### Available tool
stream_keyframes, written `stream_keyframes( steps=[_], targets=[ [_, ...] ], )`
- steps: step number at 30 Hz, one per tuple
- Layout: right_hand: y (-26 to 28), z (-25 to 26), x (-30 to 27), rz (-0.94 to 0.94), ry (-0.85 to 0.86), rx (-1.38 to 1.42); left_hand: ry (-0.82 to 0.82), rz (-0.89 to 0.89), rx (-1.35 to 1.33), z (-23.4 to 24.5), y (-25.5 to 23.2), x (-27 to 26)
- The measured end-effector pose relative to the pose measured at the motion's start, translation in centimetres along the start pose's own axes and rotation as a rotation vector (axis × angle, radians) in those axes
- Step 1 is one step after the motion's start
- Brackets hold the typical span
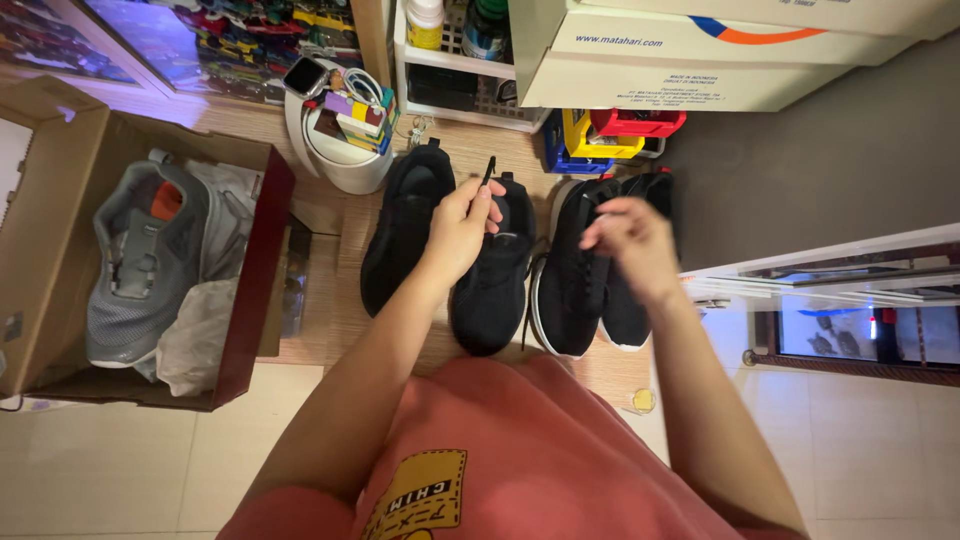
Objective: The person removes the existing laces from a pair of black sneakers and replaces them with new black laces. They thread the new laces through the eyelets, pull them tight, and tie a knot to secure them.
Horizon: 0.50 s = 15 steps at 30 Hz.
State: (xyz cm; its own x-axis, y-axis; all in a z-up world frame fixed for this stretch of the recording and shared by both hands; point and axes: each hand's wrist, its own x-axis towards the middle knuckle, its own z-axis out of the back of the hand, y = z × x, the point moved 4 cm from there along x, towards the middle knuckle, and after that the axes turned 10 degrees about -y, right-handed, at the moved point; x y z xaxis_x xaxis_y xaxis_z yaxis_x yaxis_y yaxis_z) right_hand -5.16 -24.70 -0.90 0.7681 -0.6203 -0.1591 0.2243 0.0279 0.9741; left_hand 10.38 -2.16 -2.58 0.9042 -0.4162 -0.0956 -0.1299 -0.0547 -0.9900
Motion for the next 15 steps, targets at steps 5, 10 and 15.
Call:
stream_keyframes(
  steps=[5,10,15],
  targets=[
    [8.5,3.4,-0.9,0.172,-0.092,0.205,0.090,-0.124,0.050,0.5,-3.7,-0.2],
    [14.4,2.6,-3.6,0.356,-0.029,0.224,0.213,-0.180,-0.001,-0.9,-7.3,-0.7],
    [18.4,-0.5,-4.9,0.538,0.101,0.068,0.282,-0.216,0.097,-2.8,-9.6,-1.3]
  ],
)
